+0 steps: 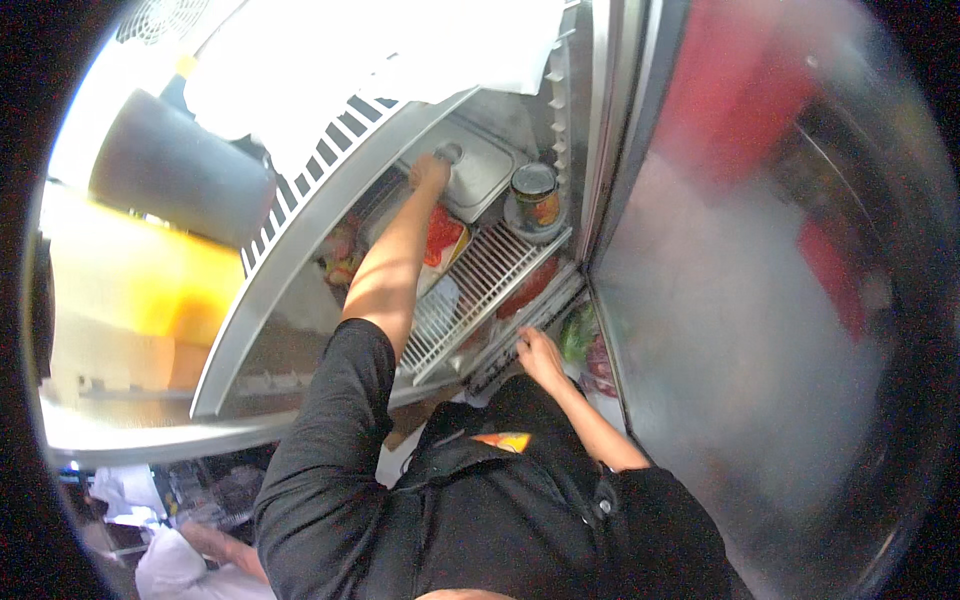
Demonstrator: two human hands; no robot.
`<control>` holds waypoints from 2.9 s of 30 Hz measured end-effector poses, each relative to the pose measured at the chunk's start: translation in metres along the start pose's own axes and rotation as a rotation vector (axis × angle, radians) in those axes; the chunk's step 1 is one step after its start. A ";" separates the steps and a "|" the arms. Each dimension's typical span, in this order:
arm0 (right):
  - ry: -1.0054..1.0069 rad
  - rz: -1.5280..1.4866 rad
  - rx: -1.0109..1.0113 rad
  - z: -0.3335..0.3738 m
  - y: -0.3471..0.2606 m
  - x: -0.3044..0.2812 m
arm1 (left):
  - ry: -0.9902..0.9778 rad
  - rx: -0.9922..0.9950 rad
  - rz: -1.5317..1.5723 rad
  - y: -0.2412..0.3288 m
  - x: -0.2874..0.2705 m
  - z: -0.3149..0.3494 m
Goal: The person assembles meal trays by scooping rice and adding various cooked items from stainless steel containers into compartmentalized trays. They then retrieve a container from a refrigerator, place it on the counter, and fill a wok with water at the sink before setting it on the stove.
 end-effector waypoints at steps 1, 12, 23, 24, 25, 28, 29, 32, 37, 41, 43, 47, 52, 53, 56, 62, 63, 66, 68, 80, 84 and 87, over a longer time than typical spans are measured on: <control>0.020 -0.124 0.139 0.014 0.007 -0.008 | -0.100 -0.002 0.022 0.026 0.006 0.005; 0.183 -0.287 0.626 0.125 0.117 0.016 | -0.433 0.011 0.056 -0.033 -0.003 -0.124; 0.227 -0.245 0.571 0.129 0.131 0.006 | -0.471 0.022 -0.203 -0.037 0.024 -0.118; 0.231 -0.225 0.580 0.133 0.131 0.006 | -0.536 -0.049 -0.157 -0.038 0.036 -0.106; 0.225 -0.215 0.592 0.137 0.127 0.004 | -0.508 -0.030 -0.146 -0.033 0.048 -0.093; 0.118 -0.224 0.497 0.127 0.106 0.008 | -0.203 0.056 -0.329 -0.115 -0.003 -0.098; 0.193 -0.289 0.550 0.141 0.122 0.006 | -0.237 0.083 -0.243 -0.062 0.020 -0.067; 0.323 -0.625 0.749 0.172 0.161 0.015 | -0.103 0.206 -0.188 0.011 0.030 0.009; 0.901 -1.292 0.935 0.272 0.301 0.037 | -0.320 0.073 -0.198 -0.006 0.027 0.055; 1.305 -0.904 0.843 0.352 0.335 0.006 | -0.132 0.625 -0.329 -0.050 0.078 0.059; 1.381 -0.791 0.826 0.309 0.305 -0.010 | -0.179 0.778 -0.631 -0.069 0.058 0.016; 1.595 -0.606 0.874 0.359 0.242 -0.027 | 0.197 0.226 0.253 -0.013 0.037 0.075; 1.455 -0.571 0.922 0.336 0.118 -0.043 | 0.440 0.457 0.532 0.033 -0.055 0.172; 1.468 -0.541 0.937 0.343 0.127 -0.029 | 0.446 0.521 0.562 0.047 -0.070 0.202; 1.483 -0.607 0.972 0.349 0.160 0.011 | 0.297 0.841 0.839 0.069 -0.106 0.282; 1.567 -0.589 0.813 0.305 0.076 0.092 | -0.295 1.545 1.138 0.030 -0.193 0.441; 1.551 -0.567 0.827 0.296 0.049 0.104 | -0.288 1.691 1.180 0.018 -0.214 0.464; 1.591 -0.478 0.708 0.283 0.087 0.170 | -0.625 2.104 1.255 -0.015 -0.262 0.528; 1.419 -0.515 0.606 0.267 0.056 0.196 | -0.786 2.245 1.133 -0.032 -0.278 0.544; 0.598 -0.225 0.443 0.300 0.029 0.331 | -1.719 1.596 0.346 -0.173 -0.189 0.523; 0.495 -0.160 0.808 0.382 0.031 0.426 | -1.628 1.400 0.001 -0.250 -0.150 0.529; 0.477 -0.284 0.956 0.433 0.034 0.487 | -1.609 1.382 -0.001 -0.279 -0.129 0.539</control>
Point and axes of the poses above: each hand's wrist, its own z-axis away from the middle knuckle, its own x-axis out of the palm, y = z × x, the point moved 3 cm from there along -z, towards the middle knuckle, and after that the axes turned 8 degrees about -y, right-handed, at the moved point
